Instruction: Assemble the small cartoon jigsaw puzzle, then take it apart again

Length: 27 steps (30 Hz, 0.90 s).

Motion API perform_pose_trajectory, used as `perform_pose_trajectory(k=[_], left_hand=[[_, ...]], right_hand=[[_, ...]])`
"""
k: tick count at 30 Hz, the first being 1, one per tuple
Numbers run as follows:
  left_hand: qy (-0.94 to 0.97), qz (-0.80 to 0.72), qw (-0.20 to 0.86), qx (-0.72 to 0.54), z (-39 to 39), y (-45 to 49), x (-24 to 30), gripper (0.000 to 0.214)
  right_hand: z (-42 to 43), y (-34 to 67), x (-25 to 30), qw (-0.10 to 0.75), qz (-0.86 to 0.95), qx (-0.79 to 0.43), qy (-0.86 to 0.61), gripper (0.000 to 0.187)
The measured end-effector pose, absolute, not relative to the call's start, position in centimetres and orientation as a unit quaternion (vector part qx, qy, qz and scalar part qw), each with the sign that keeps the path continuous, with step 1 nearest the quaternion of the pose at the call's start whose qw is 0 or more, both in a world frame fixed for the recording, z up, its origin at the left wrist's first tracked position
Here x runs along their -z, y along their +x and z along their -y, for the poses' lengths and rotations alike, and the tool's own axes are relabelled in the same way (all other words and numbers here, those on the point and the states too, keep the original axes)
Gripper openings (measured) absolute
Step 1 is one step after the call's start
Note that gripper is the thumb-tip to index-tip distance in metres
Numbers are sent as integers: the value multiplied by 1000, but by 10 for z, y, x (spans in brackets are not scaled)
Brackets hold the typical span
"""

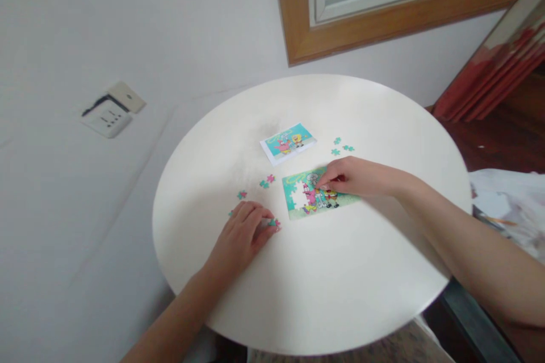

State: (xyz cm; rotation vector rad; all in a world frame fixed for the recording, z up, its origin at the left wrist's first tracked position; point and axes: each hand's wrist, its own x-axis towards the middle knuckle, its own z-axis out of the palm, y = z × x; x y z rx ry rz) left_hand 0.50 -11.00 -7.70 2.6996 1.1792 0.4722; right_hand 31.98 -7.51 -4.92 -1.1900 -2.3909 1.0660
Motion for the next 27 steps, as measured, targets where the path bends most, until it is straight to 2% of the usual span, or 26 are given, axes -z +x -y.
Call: perform_pose_trajectory(k=[8,12,15,21,27], left_hand=[[945,-278,-107,-133,100,8,68,32],[940,-263,-165,-139,79,21,64,30],[947,-215,-180,-159,60,38,61,23],[965,-170,-178,-92,38,66,61,27],[971,-117,-181,-108,35,68,67,23]], right_hand=[[76,319,47,124,820,-371,-418,30],[76,319,46,124,826,-363,-413,29],[75,320,48,126,832,-355,-408,28],[74,319,49,137,842,-342,-394,29],[75,317,44,140,844,-337,-392,30]])
